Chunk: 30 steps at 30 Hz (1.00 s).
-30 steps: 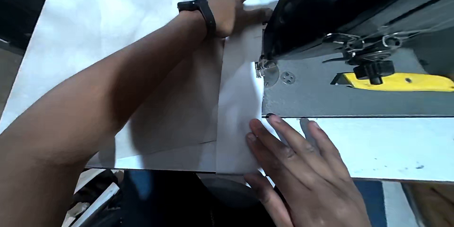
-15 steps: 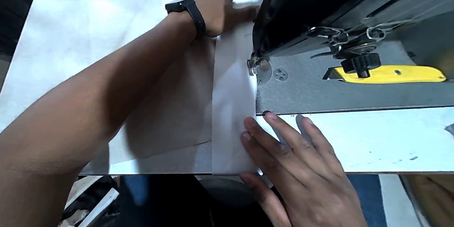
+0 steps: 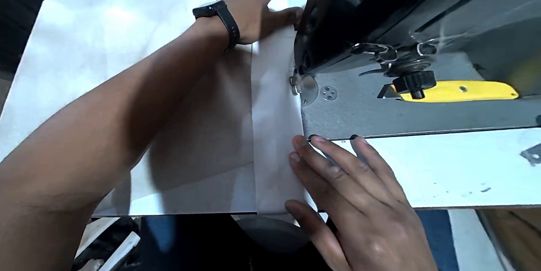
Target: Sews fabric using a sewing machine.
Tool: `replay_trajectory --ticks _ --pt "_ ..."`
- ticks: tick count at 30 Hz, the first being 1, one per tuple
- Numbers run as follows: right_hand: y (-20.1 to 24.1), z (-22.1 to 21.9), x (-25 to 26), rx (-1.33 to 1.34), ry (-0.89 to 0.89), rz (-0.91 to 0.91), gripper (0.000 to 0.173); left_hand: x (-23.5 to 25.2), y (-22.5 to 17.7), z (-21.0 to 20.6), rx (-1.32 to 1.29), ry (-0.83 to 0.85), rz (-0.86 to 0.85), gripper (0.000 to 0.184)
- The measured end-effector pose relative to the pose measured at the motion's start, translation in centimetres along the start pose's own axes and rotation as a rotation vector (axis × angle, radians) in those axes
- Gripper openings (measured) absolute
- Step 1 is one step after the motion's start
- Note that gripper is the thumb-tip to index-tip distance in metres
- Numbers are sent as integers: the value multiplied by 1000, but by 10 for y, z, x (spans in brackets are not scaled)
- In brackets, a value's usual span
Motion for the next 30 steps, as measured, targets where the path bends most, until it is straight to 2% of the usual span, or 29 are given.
replay_trajectory --ticks 7,12,14,15,16,17,19,20,22,24,28,30 --pt "-6 -1 6 -10 -16 -13 58 -34 -17 31 -82 42 96 73" --pt "-6 -4 5 -13 -43 -22 56 -47 -24 40 -134 51 139 69" --pt "-6 -4 5 -12 -57 -31 51 -36 -14 40 -97 44 54 73" --pt "-6 -3 4 -6 -71 -32 47 -18 3 32 -54 -60 -83 81" --pt "-7 -3 4 7 -94 -32 42 8 23 15 -9 -322 -196 91" --pt "-7 -3 4 28 -125 -28 38 25 33 9 3 -374 -193 95" --pt "-6 -2 4 65 -173 -19 33 18 26 22 -82 -165 -51 85" --pt "-6 -1 4 74 -191 -18 31 10 21 26 -110 -162 27 81" --pt "-6 -1 3 86 -215 -29 28 -6 18 28 -91 -282 62 72" --pt "-5 0 2 96 -239 -62 26 -41 1 26 -98 -360 -45 60" --pt "7 16 14 240 -360 -142 23 -118 -31 -1 -313 -325 -398 34" --pt "27 25 34 260 -413 -186 23 -126 -20 -22 -293 -258 -441 41"
Point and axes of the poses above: each hand's wrist, its own x-axis towards the middle knuckle, its own z-axis out of the back of the hand, y = z × x, the point moved 5 cm from there along x, towards the middle knuckle
